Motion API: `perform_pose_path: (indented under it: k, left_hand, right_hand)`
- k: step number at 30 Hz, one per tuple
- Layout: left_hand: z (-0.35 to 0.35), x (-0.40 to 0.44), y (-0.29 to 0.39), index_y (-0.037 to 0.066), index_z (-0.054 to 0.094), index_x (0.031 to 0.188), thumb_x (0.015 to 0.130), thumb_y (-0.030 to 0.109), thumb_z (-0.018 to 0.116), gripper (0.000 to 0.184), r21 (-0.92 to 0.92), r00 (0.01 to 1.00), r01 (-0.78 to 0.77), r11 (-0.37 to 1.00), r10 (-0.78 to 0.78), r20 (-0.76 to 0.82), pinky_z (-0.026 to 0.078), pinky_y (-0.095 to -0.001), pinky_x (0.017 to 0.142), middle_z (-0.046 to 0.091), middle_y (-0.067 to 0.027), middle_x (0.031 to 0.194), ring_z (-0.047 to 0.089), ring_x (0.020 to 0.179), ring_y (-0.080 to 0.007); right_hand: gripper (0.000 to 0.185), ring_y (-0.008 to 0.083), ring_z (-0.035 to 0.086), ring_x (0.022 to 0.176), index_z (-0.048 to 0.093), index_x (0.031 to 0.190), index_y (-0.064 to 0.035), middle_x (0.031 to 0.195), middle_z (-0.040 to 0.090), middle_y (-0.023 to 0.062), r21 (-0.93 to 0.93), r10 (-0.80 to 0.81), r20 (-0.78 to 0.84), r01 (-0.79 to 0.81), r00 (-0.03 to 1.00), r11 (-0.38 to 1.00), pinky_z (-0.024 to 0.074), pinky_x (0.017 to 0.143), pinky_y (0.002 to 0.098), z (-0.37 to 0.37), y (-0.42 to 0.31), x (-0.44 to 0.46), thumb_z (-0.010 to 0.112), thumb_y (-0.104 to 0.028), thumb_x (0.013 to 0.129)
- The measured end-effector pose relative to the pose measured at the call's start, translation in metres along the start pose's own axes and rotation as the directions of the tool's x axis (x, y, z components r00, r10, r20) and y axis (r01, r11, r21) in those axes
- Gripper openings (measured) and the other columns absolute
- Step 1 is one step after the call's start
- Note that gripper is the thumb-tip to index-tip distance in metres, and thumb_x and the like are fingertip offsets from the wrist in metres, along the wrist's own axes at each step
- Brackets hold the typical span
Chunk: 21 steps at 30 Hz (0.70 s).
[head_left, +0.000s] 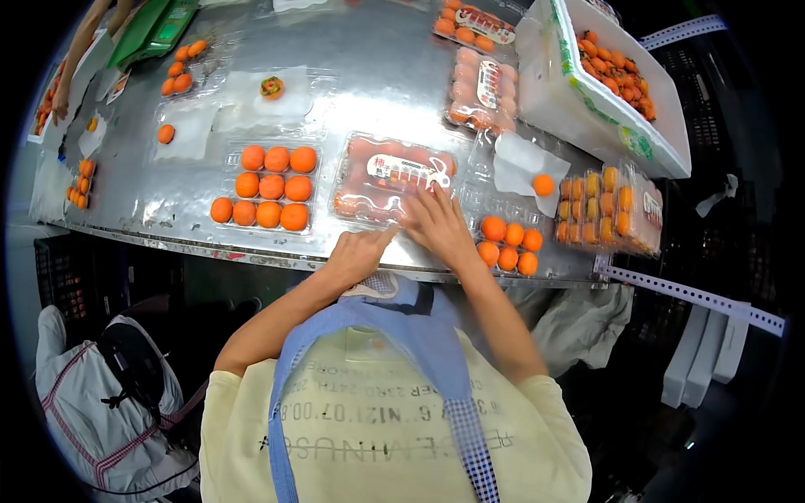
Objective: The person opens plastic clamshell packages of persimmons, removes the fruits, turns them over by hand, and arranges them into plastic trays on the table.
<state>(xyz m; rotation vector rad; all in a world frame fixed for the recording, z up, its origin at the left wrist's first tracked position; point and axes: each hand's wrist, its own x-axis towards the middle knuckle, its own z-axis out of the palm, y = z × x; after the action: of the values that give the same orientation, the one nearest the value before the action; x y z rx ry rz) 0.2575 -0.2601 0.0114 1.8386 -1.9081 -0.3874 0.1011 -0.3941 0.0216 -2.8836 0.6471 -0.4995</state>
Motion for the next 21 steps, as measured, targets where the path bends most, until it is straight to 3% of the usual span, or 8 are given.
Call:
perform_pose_path:
  k: [4,7,10,12,15,18,21]
  left_hand:
    - [0.003,0.002,0.001,0.005,0.057,0.111,0.083,0.011,0.055,0.029,0.003,0.997,0.043,0.999,-0.043,0.067,0.046,-0.0414,0.048,0.064,-0.0130,0.074,0.063,0.061,-0.0296]
    - [0.017,0.000,-0.004,0.005,0.058,0.107,0.083,0.014,0.056,0.026,0.036,0.983,0.103,0.994,-0.107,0.152,0.046,-0.0420,0.051,0.065,-0.0135,0.074,0.063,0.062,-0.0313]
    - [0.023,-0.005,-0.009,0.006,0.061,0.103,0.083,0.016,0.057,0.023,0.019,0.979,0.113,0.993,-0.114,0.166,0.047,-0.0414,0.054,0.066,-0.0137,0.075,0.063,0.063,-0.0321]
    - [0.009,-0.002,-0.003,0.007,0.062,0.100,0.082,0.017,0.058,0.021,0.006,0.974,0.116,0.993,-0.115,0.195,0.048,-0.0405,0.056,0.066,-0.0138,0.077,0.063,0.063,-0.0321]
    - [0.004,-0.006,-0.011,0.007,0.063,0.096,0.079,0.017,0.064,0.020,-0.200,0.991,0.090,0.976,-0.107,-0.077,0.048,-0.0402,0.057,0.065,-0.0118,0.078,0.062,0.063,-0.0300]
    - [-0.014,0.003,-0.013,0.007,0.061,0.096,0.074,0.014,0.069,0.025,-0.190,0.905,0.192,0.963,-0.249,-0.344,0.048,-0.0381,0.059,0.062,-0.0081,0.079,0.060,0.066,-0.0263]
    - [-0.028,0.016,-0.019,0.009,0.060,0.096,0.069,0.013,0.072,0.030,0.031,0.915,0.170,0.985,-0.146,-0.376,0.045,-0.0369,0.069,0.056,-0.0067,0.090,0.054,0.081,-0.0259]
  right_hand:
    - [0.045,0.0326,0.053,0.112,0.054,0.118,-0.0096,0.120,0.054,0.0125,-0.105,-0.056,-0.026,0.053,0.998,0.993,0.0496,0.084,0.0504,-0.006,0.000,0.001,0.066,-0.028,0.079]
    - [0.042,0.0240,0.063,0.090,0.055,0.115,-0.0091,0.102,0.062,0.0089,0.158,0.054,-0.122,-0.034,0.991,0.987,0.0548,0.069,0.0372,-0.005,0.013,0.001,0.066,-0.018,0.076]
    - [0.047,0.0227,0.064,0.073,0.055,0.116,-0.0074,0.089,0.063,0.0087,0.108,0.024,-0.074,-0.016,0.997,0.994,0.0529,0.060,0.0319,-0.022,0.017,0.016,0.067,-0.009,0.071]
    - [0.043,0.0228,0.062,0.068,0.056,0.114,-0.0076,0.084,0.062,0.0082,0.121,-0.003,-0.156,0.022,0.988,0.992,0.0512,0.056,0.0335,-0.024,0.013,0.025,0.065,-0.007,0.071]
    - [0.035,0.0198,0.062,0.064,0.059,0.106,-0.0105,0.078,0.062,0.0050,0.084,0.006,-0.218,0.013,0.976,0.996,0.0506,0.052,0.0314,-0.036,0.019,0.038,0.066,-0.010,0.071]
    - [0.031,0.0184,0.063,0.063,0.061,0.101,-0.0129,0.076,0.063,0.0034,0.084,0.030,-0.199,-0.014,0.980,0.996,0.0507,0.051,0.0308,-0.050,0.026,0.047,0.067,-0.012,0.071]
    - [0.029,0.0191,0.064,0.063,0.061,0.100,-0.0130,0.078,0.064,0.0036,0.103,0.027,-0.185,-0.008,0.982,0.995,0.0505,0.052,0.0316,-0.053,0.026,0.056,0.067,-0.014,0.072]
